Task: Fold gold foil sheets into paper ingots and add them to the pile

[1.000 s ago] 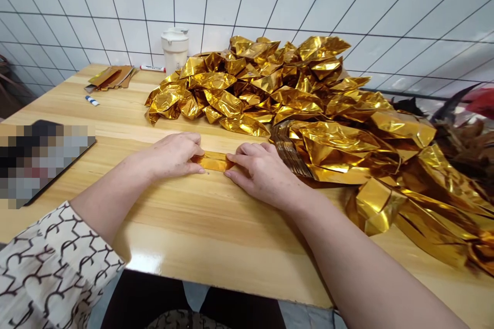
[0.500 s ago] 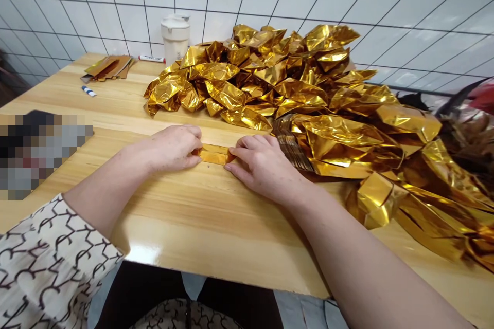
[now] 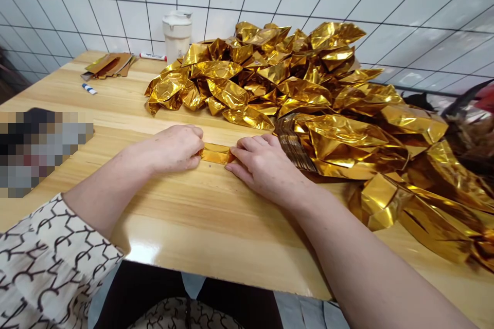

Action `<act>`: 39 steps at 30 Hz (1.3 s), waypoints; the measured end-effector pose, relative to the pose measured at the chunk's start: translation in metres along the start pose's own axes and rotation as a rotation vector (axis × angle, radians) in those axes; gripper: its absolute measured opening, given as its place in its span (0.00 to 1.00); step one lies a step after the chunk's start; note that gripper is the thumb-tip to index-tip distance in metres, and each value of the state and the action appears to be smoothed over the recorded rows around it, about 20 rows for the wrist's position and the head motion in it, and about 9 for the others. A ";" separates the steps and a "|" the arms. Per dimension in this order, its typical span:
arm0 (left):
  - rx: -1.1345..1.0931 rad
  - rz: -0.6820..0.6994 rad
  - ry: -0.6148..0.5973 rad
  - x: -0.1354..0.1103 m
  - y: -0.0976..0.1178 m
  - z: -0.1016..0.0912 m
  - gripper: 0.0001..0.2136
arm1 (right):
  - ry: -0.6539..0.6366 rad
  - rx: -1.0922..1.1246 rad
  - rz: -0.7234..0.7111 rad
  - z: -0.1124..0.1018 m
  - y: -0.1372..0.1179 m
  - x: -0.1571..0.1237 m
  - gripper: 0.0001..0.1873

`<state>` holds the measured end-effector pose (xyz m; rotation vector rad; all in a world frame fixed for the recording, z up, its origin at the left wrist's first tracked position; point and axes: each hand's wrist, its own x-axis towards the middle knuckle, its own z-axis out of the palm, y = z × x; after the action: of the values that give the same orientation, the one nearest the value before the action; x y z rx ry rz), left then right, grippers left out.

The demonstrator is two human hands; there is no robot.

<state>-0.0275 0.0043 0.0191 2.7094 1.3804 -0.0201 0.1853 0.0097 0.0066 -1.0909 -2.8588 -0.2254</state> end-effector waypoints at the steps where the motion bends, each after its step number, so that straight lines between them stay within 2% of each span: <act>1: -0.001 0.002 0.004 0.000 0.000 0.000 0.11 | -0.004 -0.002 -0.001 0.000 0.000 0.000 0.15; 6: 0.011 0.014 0.014 -0.001 -0.001 0.002 0.11 | -0.016 -0.028 -0.005 -0.001 -0.001 0.001 0.14; 23: 0.032 0.042 -0.019 -0.002 0.004 -0.003 0.12 | 0.092 -0.231 -0.106 0.006 -0.005 0.000 0.15; 39: 0.035 0.029 0.015 -0.002 0.006 -0.001 0.10 | 0.125 -0.254 -0.136 0.010 -0.003 0.002 0.15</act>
<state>-0.0240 -0.0007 0.0210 2.7628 1.3576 -0.0213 0.1811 0.0103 -0.0033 -0.8794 -2.8489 -0.6560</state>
